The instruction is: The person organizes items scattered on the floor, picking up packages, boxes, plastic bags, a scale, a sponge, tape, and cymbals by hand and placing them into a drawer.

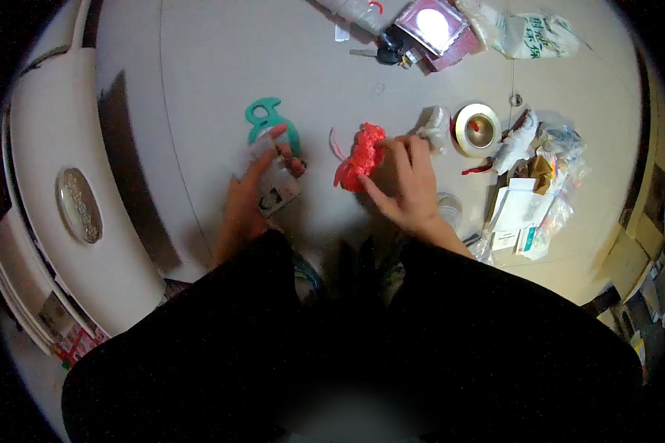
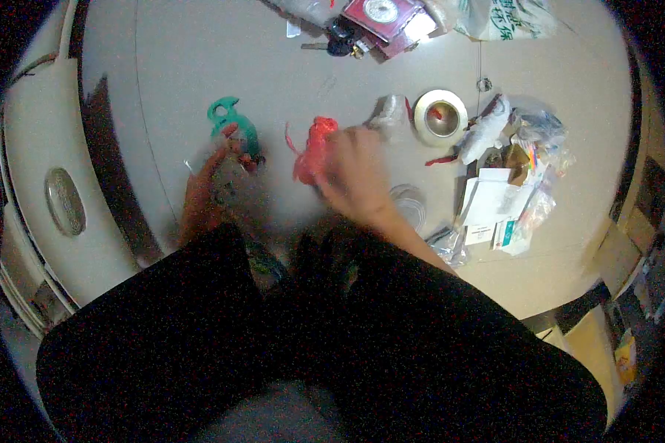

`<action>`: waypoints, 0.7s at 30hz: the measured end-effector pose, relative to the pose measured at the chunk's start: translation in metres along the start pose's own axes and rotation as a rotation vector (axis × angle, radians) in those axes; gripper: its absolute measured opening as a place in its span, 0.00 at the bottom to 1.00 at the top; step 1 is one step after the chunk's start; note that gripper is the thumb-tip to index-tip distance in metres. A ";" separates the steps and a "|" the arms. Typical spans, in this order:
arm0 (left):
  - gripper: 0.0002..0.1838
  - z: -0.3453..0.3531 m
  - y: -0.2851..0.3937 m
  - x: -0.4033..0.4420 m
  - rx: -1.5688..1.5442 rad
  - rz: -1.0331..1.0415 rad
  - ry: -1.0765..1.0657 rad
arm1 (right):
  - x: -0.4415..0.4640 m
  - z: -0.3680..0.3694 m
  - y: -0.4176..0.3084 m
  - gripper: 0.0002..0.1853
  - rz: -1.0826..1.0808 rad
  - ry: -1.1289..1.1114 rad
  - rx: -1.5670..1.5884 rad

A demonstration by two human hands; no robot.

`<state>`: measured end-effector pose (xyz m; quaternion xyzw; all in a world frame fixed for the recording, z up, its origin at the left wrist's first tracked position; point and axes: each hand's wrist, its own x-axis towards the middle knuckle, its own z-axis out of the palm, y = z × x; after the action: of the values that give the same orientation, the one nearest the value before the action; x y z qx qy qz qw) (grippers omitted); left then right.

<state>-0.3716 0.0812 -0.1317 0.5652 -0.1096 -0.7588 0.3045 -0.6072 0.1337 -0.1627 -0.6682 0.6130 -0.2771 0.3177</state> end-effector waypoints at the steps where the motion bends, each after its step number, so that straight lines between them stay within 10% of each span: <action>1: 0.22 0.000 0.000 -0.003 0.013 -0.002 0.026 | -0.001 0.002 -0.001 0.29 -0.004 0.025 -0.081; 10: 0.20 -0.031 -0.067 0.017 0.221 0.180 -0.041 | 0.007 0.024 -0.010 0.40 0.254 -0.326 0.153; 21: 0.23 0.030 -0.066 0.055 0.162 -0.112 -0.241 | -0.025 0.002 -0.019 0.36 0.258 0.082 0.733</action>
<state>-0.4317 0.0950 -0.1987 0.4980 -0.1746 -0.8256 0.1997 -0.5963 0.1601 -0.1489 -0.4159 0.5646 -0.4622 0.5428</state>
